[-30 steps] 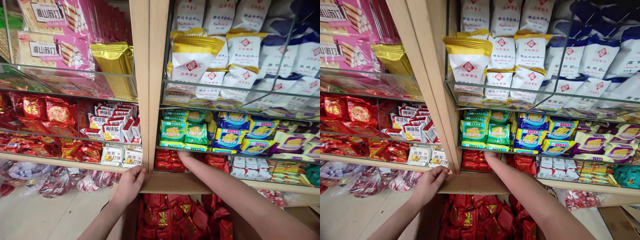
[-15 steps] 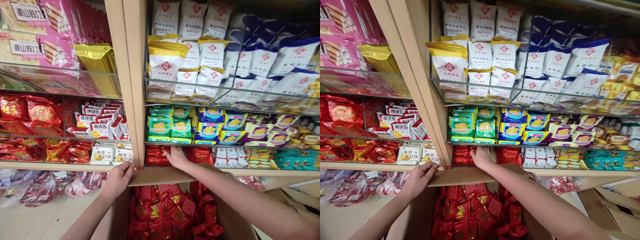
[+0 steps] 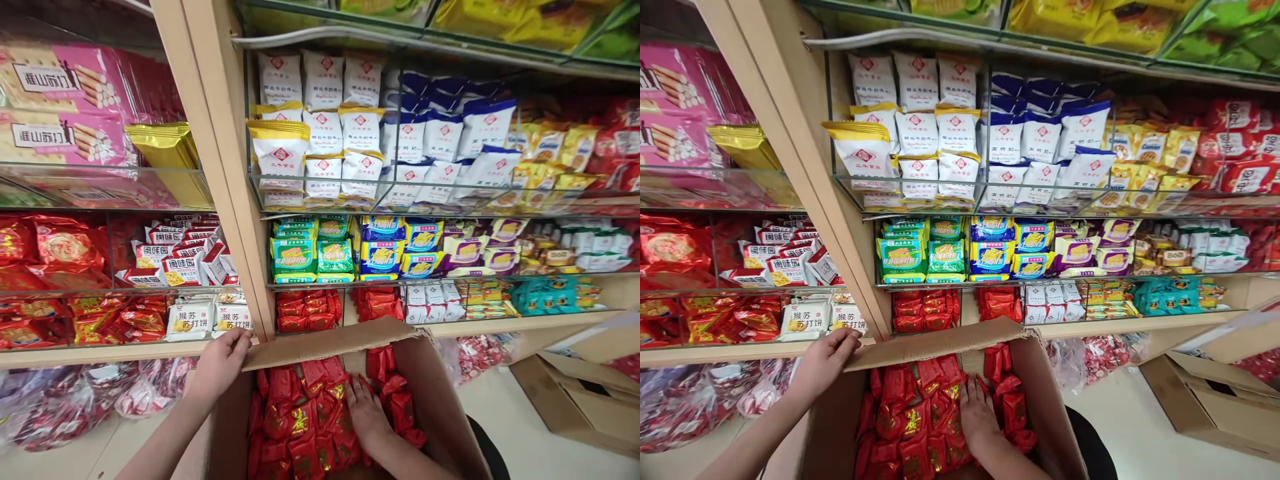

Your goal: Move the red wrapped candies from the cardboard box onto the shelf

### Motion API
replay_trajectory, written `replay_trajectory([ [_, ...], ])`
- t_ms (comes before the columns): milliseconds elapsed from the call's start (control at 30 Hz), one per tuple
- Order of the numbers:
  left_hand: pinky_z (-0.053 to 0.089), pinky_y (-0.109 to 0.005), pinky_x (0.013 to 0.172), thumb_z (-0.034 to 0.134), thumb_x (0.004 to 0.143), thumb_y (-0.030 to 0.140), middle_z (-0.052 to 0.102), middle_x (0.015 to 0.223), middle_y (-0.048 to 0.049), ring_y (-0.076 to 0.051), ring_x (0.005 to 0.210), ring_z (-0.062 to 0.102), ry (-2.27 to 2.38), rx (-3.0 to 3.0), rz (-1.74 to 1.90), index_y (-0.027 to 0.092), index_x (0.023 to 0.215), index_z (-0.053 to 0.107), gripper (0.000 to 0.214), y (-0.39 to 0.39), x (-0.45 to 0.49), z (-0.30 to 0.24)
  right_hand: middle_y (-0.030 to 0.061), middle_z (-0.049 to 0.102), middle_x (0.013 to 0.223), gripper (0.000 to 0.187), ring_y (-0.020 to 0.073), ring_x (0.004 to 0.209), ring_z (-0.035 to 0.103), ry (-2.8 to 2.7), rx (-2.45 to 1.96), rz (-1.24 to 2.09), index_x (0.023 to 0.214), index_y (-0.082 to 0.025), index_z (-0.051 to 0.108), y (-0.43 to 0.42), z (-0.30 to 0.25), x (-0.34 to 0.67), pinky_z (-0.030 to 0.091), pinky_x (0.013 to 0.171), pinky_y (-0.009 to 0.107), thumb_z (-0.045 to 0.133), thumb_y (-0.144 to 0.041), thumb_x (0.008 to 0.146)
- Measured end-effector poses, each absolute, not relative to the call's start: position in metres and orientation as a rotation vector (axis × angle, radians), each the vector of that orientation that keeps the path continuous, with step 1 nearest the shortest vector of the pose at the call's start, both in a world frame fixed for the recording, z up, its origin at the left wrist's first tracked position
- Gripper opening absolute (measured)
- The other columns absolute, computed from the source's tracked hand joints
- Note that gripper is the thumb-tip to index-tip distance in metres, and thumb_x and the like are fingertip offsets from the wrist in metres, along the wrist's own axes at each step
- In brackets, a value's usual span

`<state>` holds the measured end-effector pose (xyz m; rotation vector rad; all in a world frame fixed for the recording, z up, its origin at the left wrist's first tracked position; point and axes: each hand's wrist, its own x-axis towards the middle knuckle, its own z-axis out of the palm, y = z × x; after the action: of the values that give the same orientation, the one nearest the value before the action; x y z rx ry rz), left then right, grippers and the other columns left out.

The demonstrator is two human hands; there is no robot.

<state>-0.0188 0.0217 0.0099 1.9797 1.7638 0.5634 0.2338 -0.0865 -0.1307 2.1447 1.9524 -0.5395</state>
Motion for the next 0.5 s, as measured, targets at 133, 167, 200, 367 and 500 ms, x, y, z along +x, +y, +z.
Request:
replay_trajectory([
  [133,0.038,-0.021,0.059,0.032,0.078,0.043,0.062,0.066,0.0016,-0.015,0.064,0.056,1.781,1.989,0.566,0.022,0.07,0.052,0.03,0.022,-0.019,0.01,0.0127,0.042,0.127,0.055,0.0242,0.117,0.036,2.005,2.216,-0.508,0.126,-0.015,0.036,-0.078,-0.134,0.242,0.035,0.088,0.038,0.025,0.002,0.074],
  [167,0.038,-0.022,0.059,0.032,0.078,0.043,0.062,0.067,0.0015,-0.015,0.065,0.057,1.789,1.989,0.561,0.022,0.07,0.052,0.03,0.023,-0.019,0.01,0.0129,0.047,0.123,0.052,0.024,0.115,0.038,1.995,2.253,-0.526,0.125,-0.014,0.038,-0.079,-0.131,0.243,0.035,0.088,0.037,0.028,-0.001,0.075],
  [200,0.038,-0.022,0.059,0.032,0.078,0.043,0.062,0.068,0.0014,-0.015,0.065,0.057,1.798,1.99,0.552,0.022,0.071,0.052,0.03,0.023,-0.019,0.01,0.013,0.05,0.119,0.048,0.0244,0.114,0.039,1.977,2.287,-0.545,0.122,-0.014,0.042,-0.08,-0.129,0.245,0.035,0.088,0.036,0.033,-0.005,0.075],
  [367,0.038,-0.023,0.059,0.032,0.078,0.043,0.062,0.066,0.0005,-0.016,0.064,0.056,1.824,2.013,0.518,0.022,0.069,0.052,0.03,0.02,-0.016,0.012,0.0141,0.055,0.11,0.039,0.0288,0.103,0.047,1.95,2.344,-0.619,0.099,-0.014,0.058,-0.086,-0.128,0.246,0.036,0.085,0.037,0.06,-0.021,0.06],
  [500,0.04,-0.025,0.059,0.031,0.078,0.042,0.062,0.068,-0.0008,-0.017,0.065,0.056,1.829,2.032,0.51,0.022,0.071,0.053,0.031,0.023,-0.02,0.013,0.0109,0.066,0.082,0.033,0.0264,0.082,0.059,1.942,2.359,-0.72,0.095,-0.015,0.057,-0.089,-0.128,0.246,0.04,0.074,0.035,0.058,-0.027,0.064],
])
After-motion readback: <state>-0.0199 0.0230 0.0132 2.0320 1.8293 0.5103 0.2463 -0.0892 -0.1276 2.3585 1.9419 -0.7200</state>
